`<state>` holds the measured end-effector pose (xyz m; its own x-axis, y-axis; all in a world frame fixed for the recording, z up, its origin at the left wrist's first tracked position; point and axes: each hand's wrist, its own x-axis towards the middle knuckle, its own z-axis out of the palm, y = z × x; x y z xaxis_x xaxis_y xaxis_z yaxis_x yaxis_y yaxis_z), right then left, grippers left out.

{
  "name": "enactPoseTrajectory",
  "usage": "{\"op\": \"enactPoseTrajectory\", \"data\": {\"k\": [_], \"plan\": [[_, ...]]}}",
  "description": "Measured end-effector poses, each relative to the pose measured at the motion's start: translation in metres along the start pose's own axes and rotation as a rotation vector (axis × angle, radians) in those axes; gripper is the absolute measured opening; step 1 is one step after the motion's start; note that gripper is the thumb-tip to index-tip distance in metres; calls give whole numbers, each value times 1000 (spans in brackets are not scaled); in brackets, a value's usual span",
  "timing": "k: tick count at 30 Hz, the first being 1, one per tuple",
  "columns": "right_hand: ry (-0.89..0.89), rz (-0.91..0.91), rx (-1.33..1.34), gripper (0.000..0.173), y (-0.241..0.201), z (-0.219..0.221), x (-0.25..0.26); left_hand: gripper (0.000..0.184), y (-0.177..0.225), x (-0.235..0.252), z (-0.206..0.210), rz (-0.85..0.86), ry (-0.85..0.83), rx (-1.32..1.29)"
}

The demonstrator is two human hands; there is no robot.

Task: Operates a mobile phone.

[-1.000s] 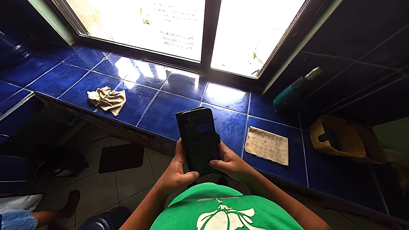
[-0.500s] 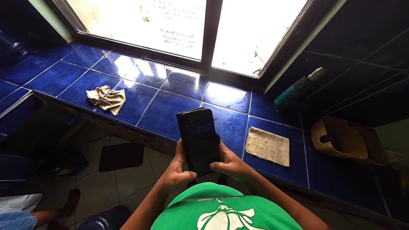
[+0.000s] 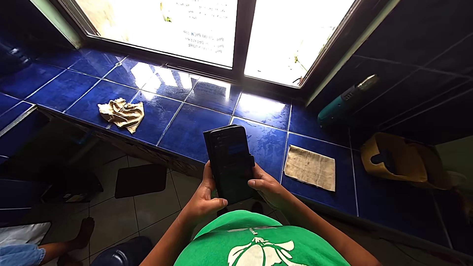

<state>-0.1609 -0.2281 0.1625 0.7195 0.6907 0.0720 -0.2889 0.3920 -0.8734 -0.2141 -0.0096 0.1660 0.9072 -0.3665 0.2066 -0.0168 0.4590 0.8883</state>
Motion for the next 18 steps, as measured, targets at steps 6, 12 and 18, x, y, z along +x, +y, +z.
{"op": "enactPoseTrajectory", "data": {"k": [6,12,18], "plan": [[209,56,-28,40,-4,11,2,98,-3,0,0,8,19,51],[101,38,31,78,-4,3,-1,94,-4,0,-2,9,35,-90],[261,-92,-187,49,-14,-22,-1,90,-4,-2,-7,32,64,-144]]}}
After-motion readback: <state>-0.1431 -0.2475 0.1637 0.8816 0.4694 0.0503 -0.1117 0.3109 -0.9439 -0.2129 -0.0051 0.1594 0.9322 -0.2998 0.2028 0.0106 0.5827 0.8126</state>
